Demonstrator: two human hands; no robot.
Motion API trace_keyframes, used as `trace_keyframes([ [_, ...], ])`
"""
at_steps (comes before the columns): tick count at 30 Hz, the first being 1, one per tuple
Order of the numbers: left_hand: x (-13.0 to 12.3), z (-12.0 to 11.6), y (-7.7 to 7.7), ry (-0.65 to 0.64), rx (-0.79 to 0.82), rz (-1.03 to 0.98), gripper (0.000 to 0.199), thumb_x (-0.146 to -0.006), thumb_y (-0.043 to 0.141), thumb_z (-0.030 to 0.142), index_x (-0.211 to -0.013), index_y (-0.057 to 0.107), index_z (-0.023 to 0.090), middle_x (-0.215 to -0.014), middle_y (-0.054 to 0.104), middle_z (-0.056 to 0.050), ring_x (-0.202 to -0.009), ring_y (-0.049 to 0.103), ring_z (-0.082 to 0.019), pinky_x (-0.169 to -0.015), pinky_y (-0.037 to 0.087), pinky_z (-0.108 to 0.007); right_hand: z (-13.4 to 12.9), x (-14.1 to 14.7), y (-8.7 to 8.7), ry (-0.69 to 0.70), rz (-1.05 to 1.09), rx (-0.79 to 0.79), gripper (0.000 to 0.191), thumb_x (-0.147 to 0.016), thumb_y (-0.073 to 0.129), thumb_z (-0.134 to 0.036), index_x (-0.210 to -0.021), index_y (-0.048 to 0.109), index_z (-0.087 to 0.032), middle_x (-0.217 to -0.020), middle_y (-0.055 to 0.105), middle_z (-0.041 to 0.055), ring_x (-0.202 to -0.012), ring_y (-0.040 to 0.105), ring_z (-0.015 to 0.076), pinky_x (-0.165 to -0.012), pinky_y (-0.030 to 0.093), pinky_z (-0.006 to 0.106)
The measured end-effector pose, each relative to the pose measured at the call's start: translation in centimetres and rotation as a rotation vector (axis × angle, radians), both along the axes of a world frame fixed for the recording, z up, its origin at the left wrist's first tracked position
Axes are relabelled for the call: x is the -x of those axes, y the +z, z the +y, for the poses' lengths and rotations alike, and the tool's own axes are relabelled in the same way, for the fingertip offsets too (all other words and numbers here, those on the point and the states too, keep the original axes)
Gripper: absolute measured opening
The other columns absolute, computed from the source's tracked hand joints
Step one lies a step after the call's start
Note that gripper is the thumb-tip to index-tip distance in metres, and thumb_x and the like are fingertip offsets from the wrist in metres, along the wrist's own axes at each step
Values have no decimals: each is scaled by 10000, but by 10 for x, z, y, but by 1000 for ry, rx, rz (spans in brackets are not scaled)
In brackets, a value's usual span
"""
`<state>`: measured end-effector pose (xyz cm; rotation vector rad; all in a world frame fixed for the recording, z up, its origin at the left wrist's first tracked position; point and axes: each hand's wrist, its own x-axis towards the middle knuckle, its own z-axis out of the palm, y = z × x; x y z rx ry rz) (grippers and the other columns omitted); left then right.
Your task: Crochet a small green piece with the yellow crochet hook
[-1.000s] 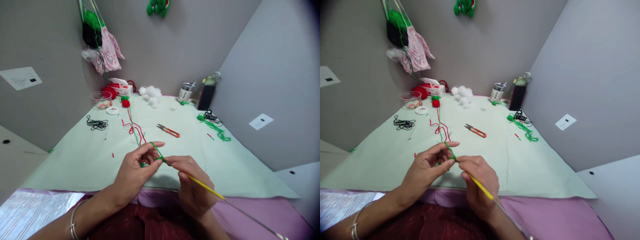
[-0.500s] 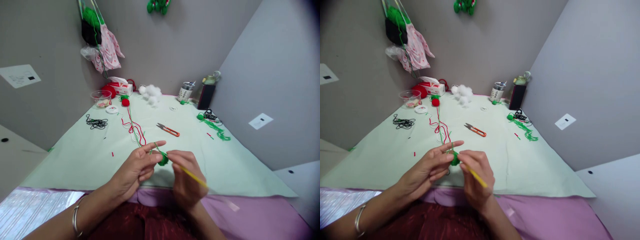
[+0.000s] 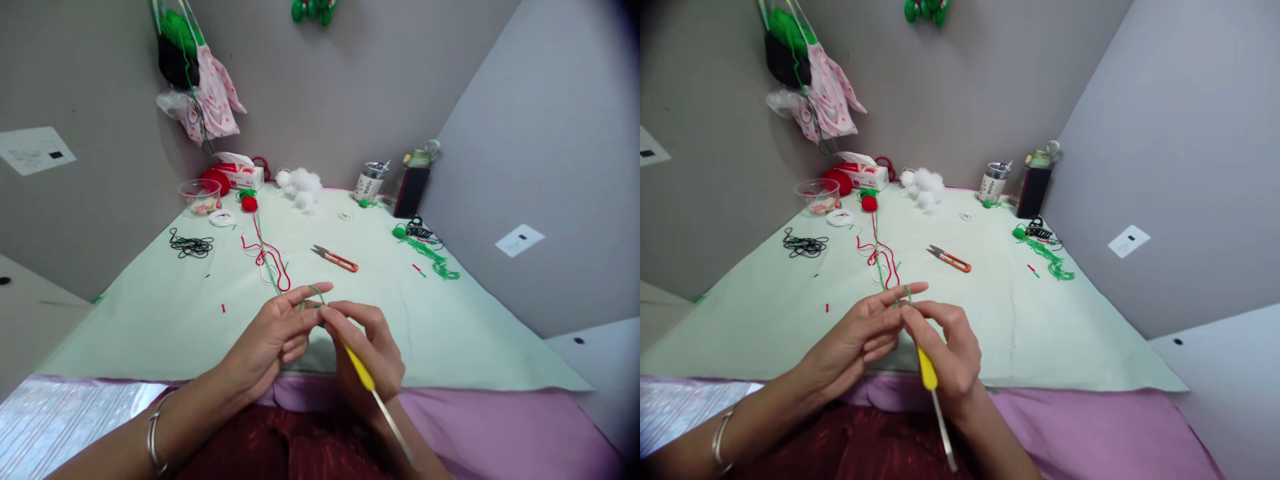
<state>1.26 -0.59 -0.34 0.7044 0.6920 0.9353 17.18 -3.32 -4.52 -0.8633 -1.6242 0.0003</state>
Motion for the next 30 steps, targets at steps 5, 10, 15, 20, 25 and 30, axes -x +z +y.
trace_keyframes([
  [5,4,2,2,18,-15,-43,291,-786,914,226,-1057,842,148,-666,477,83,-460,230,10,-396,246,-123,1,-6,12,171,403,202,261,-1037,580,-126,-1061,794,-274,-881,746,-1,-795,671,139,-719,559,275],
  [10,2,-2,-2,56,-148,98,303,-811,904,275,-1103,844,224,-864,668,20,-537,505,-22,-524,440,-170,6,-1,15,287,450,354,200,-1036,622,-202,-1031,808,-274,-921,781,3,-772,677,128,-713,565,263],
  [15,3,-2,-6,44,-201,117,222,-908,813,277,-1126,847,250,-838,685,23,-628,605,-62,-664,496,-221,7,-3,8,325,557,406,189,-1055,607,-250,-1042,796,-262,-971,792,18,-760,697,122,-735,580,272],
  [20,4,-1,-6,48,-205,117,217,-879,835,268,-1096,851,266,-851,671,37,-607,604,-55,-656,488,-233,9,-6,9,434,654,426,229,-1086,547,-282,-1027,765,-248,-963,796,21,-739,731,119,-717,613,274],
  [25,6,-2,-8,57,-248,155,226,-891,822,275,-1116,838,271,-820,648,45,-619,624,-60,-664,497,-223,2,-8,14,343,518,388,248,-1099,505,-236,-1064,749,-253,-977,794,13,-763,745,121,-741,624,282],
  [30,2,-5,-7,135,-285,199,351,-826,884,237,-1170,812,254,-835,639,51,-616,607,-54,-638,513,-195,-3,-6,6,162,147,146,287,-1056,512,-97,-1192,722,-239,-1040,790,42,-910,748,151,-800,619,292],
])
